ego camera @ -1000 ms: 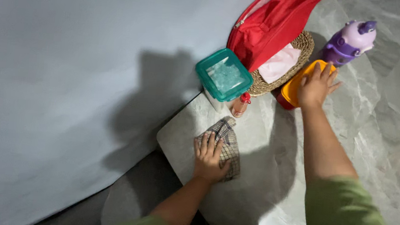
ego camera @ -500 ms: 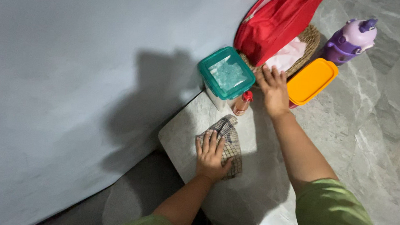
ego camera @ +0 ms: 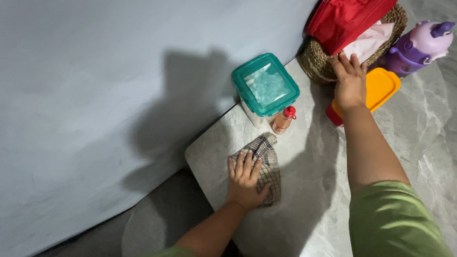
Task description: The person wipes a marble dining table with a checkered cloth, moving items like a water bottle, containers, and a bag aside to clean underneath, then returns them. The person continues wiping the entire table surface.
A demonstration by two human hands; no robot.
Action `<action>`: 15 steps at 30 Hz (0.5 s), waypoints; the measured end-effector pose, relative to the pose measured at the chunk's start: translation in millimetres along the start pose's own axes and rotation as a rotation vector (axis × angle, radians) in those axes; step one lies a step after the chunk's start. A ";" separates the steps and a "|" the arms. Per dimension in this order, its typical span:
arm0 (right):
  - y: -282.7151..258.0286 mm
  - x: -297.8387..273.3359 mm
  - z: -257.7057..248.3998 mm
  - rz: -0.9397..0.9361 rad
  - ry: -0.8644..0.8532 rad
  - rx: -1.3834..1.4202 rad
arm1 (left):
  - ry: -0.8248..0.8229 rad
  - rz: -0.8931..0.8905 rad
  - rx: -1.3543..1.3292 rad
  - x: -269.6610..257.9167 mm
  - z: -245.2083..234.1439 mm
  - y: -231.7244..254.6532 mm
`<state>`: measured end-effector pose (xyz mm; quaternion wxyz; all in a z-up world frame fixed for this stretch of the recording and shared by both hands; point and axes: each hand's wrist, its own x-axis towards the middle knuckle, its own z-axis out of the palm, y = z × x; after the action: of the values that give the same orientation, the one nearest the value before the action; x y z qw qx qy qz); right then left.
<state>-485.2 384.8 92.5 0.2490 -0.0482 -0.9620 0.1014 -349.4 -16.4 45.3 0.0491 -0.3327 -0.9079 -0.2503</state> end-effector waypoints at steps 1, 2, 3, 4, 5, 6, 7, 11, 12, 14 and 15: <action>1.9 4.2 -1.2 0.007 0.003 0.000 | -0.002 -0.006 -0.002 0.7 -1.2 0.4; 3.1 8.5 -3.8 0.013 -0.002 -0.002 | -0.004 -0.013 -0.005 0.9 -2.3 2.0; 2.3 12.8 -6.3 0.019 -0.008 -0.005 | -0.006 -0.020 -0.007 1.2 -3.3 2.8; -0.4 15.9 -8.7 0.025 -0.015 -0.008 | 0.003 -0.014 -0.012 0.9 -3.6 2.6; -5.4 17.0 -11.3 0.045 -0.018 -0.024 | 0.013 -0.008 -0.016 0.8 -3.7 1.6; -11.7 15.1 -15.4 0.068 -0.023 -0.041 | 0.020 -0.002 -0.023 -0.6 -4.3 2.0; -19.0 12.9 -19.7 0.090 -0.028 -0.059 | 0.012 -0.002 -0.021 -1.7 -4.9 2.1; -50.8 -34.1 -31.5 0.265 -0.059 -0.080 | -0.003 -0.001 -0.041 -0.7 -1.9 2.2; -55.4 -50.1 -29.8 0.388 -0.131 -0.096 | -0.004 -0.002 -0.046 -0.1 -1.5 0.1; -51.5 -75.9 -21.3 0.489 -0.232 -0.129 | -0.007 -0.012 -0.039 -0.5 -0.9 -1.5; -44.6 -84.3 -14.7 0.540 -0.283 -0.146 | -0.010 -0.017 -0.035 -1.3 -0.8 -1.3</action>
<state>-406.4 331.8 75.3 0.0725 -0.3053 -0.9442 0.1004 -349.2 -18.4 45.1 0.0363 -0.3271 -0.9064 -0.2649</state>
